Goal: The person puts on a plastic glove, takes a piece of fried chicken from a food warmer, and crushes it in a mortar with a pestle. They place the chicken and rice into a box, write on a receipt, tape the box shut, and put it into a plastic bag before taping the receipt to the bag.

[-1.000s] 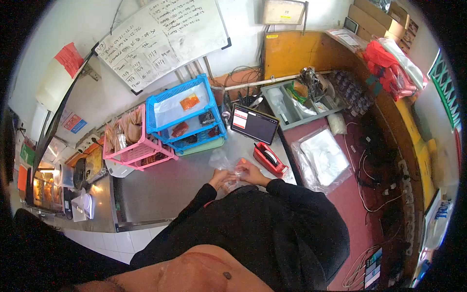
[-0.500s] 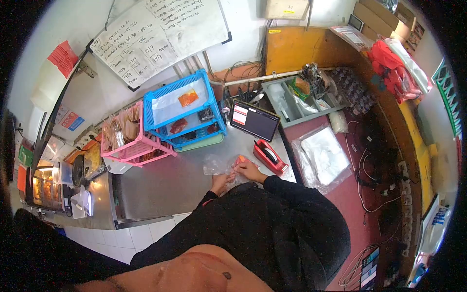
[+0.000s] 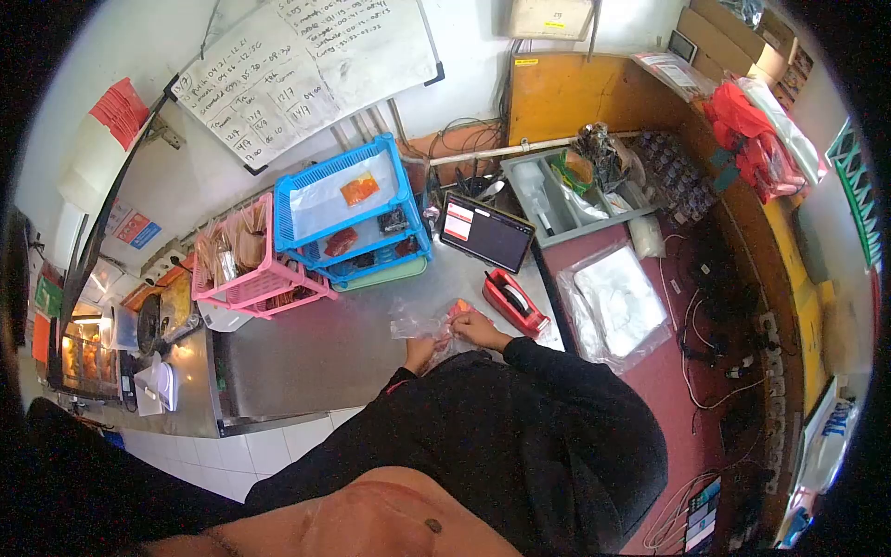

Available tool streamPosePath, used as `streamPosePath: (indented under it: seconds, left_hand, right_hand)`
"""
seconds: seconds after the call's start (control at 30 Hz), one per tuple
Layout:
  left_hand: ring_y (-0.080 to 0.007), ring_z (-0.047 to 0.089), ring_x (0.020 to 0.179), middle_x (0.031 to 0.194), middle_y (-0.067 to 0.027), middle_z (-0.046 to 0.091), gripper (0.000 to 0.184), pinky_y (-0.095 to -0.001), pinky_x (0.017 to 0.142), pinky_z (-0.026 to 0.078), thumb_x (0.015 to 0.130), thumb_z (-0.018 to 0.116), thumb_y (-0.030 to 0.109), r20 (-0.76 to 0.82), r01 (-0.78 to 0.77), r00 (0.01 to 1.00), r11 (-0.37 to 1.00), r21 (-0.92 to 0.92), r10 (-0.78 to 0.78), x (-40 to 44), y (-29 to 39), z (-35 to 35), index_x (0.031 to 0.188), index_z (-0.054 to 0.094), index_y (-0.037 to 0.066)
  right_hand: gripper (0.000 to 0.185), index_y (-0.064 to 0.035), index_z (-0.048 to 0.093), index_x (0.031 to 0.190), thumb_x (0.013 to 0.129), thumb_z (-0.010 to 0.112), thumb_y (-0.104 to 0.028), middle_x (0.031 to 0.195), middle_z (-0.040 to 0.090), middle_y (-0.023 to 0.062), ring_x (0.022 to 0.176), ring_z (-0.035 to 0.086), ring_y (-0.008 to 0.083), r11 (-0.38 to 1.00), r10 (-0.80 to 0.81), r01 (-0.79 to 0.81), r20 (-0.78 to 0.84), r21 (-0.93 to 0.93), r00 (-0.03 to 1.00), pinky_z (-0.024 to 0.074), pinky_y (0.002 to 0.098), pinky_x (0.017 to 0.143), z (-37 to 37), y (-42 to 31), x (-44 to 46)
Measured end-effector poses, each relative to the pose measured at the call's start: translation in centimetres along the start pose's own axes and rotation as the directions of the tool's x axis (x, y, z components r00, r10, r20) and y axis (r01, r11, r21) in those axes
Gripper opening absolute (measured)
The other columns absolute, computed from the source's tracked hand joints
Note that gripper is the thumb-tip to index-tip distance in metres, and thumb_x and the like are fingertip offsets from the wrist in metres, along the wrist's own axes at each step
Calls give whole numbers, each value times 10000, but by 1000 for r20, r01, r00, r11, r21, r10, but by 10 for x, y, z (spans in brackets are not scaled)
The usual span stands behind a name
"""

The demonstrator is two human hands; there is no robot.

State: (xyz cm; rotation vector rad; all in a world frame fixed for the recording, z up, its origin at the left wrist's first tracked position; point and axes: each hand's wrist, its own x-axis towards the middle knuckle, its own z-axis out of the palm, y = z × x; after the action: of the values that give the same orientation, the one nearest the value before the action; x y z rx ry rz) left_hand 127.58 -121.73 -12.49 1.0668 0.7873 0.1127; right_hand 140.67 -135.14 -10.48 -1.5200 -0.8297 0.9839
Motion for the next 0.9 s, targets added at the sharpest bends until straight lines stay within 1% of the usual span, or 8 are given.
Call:
streamPosePath:
  seconds: [0.07, 0.23, 0.3, 0.43, 0.5, 0.63, 0.83, 0.9]
  left_hand:
    - [-259, 685, 749, 889, -198, 648, 255, -300, 562, 553, 826, 418, -76, -22, -3, 1000, 997, 73, 5, -4, 3, 0, 1054, 520, -128]
    - [-237, 683, 745, 871, -177, 656, 232, -293, 565, 547, 818, 430, -72, -19, -42, 999, 999, 3, 42, -8, 5, 3, 1004, 568, -101]
    - [-228, 682, 747, 865, -166, 657, 234, -289, 572, 545, 811, 437, -74, 19, -38, 999, 999, 24, 38, -7, 4, 1, 997, 579, -88]
    - [-187, 659, 721, 840, -109, 654, 204, -280, 567, 517, 790, 530, -65, 12, -64, 998, 997, 53, 64, -13, 9, 5, 975, 608, -32]
    - [-170, 645, 699, 826, -89, 647, 186, -277, 560, 505, 785, 561, -55, 6, -100, 995, 992, 73, 100, -18, 12, 6, 959, 613, -17]
    - [-149, 595, 694, 806, -40, 613, 114, -290, 574, 473, 772, 631, 8, -2, -213, 976, 957, 198, 218, -21, 8, -9, 880, 598, 19]
    - [-152, 595, 753, 868, -41, 610, 135, -304, 621, 479, 783, 628, 37, -137, -317, 917, 892, 322, 376, -20, -26, -55, 913, 592, 26]
    - [-152, 603, 760, 892, -49, 611, 152, -301, 624, 489, 798, 603, 29, -176, -324, 894, 865, 382, 412, -33, -23, -66, 948, 590, 22]
  right_hand:
    - [269, 35, 640, 982, 855, 547, -184, 783, 623, 24, 715, 567, 105, 1000, 10, -10, -3, 27, 1000, 448, 245, 664, 2, -3, -1]
    - [261, 34, 638, 988, 864, 545, -176, 789, 626, 30, 709, 572, 128, 989, 83, -80, -23, 123, 996, 456, 257, 670, 4, 2, 2]
    - [254, 12, 650, 952, 880, 562, -216, 765, 629, 36, 690, 571, 124, 999, -24, 25, -37, 43, 999, 457, 272, 655, 4, 2, 3]
    - [237, -11, 662, 885, 870, 606, -240, 733, 629, 45, 686, 575, 122, 989, 1, -9, -54, -151, 999, 458, 287, 646, 3, -5, 4]
    - [215, -24, 658, 808, 850, 647, -236, 711, 627, 53, 689, 575, 120, 968, 97, -135, -182, -210, 979, 455, 298, 646, 9, -12, -1]
    - [178, -27, 648, 777, 841, 658, -193, 722, 632, 51, 696, 577, 120, 956, 41, -88, -170, -281, 985, 460, 292, 649, 17, -18, 2]
    - [83, -45, 611, 828, 871, 622, -114, 835, 633, 21, 776, 578, 124, 991, 106, -107, 18, 75, 994, 458, 265, 739, 51, -2, 29]
    - [17, -63, 572, 864, 877, 578, -54, 834, 616, 11, 770, 554, 110, 881, 119, -117, 25, 458, 993, 435, 243, 728, 65, -5, 29]
